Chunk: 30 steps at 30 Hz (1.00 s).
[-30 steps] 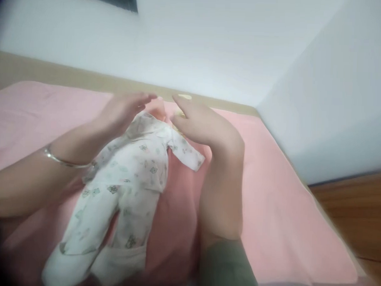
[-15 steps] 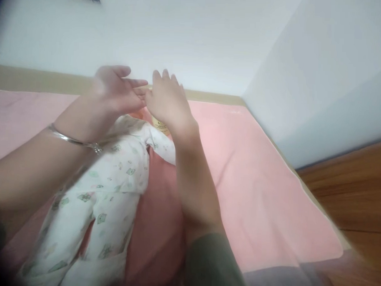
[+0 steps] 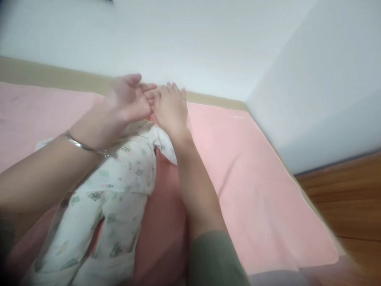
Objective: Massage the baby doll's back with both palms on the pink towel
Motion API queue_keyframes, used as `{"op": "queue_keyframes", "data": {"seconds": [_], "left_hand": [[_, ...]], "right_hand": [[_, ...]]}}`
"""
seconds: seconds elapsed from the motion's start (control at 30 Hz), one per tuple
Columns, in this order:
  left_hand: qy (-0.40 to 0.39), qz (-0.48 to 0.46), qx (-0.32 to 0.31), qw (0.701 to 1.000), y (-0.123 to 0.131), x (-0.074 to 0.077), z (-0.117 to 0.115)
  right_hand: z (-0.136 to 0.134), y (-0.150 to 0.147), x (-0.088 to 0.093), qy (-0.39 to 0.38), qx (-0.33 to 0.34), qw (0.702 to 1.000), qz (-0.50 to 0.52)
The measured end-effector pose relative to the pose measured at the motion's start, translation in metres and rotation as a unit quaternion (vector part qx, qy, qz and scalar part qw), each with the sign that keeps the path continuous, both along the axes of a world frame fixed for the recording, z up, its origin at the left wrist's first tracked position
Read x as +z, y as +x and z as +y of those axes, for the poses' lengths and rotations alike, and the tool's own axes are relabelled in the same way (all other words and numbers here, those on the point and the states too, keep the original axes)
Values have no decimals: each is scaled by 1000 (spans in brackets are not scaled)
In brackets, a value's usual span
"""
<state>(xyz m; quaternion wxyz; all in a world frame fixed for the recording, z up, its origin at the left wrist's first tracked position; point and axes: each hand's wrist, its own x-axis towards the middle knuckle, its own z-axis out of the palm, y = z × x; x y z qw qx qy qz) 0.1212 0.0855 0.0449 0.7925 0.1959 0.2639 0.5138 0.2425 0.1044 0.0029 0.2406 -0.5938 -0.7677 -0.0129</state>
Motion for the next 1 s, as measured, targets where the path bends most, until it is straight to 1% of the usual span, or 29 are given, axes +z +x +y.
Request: {"op": "queue_keyframes", "data": {"seconds": [0.13, 0.27, 0.37, 0.47, 0.6, 0.73, 0.83, 1.0], "left_hand": [[22, 10, -7, 1000, -16, -8, 1], [28, 25, -9, 999, -44, -5, -8], [32, 23, -14, 999, -66, 3, -22], [54, 19, -10, 998, -84, 15, -38], [94, 23, -10, 995, -100, 34, -58], [96, 51, -13, 994, -112, 50, -73], [89, 51, -6, 995, -121, 55, -79], [77, -9, -16, 997, -131, 54, -82]], "right_hand": [[-2, -3, -2, 31, -23, 999, -2], [2, -5, -6, 64, -41, 997, 20], [4, -12, -8, 76, -65, 995, 30], [2, -21, -7, 91, -96, 991, 38], [-1, -29, -4, 92, -138, 986, 36], [1, -32, -3, 86, -170, 981, 36], [3, -34, -4, 86, -189, 978, 26], [3, -36, -4, 83, -211, 974, 12]]}}
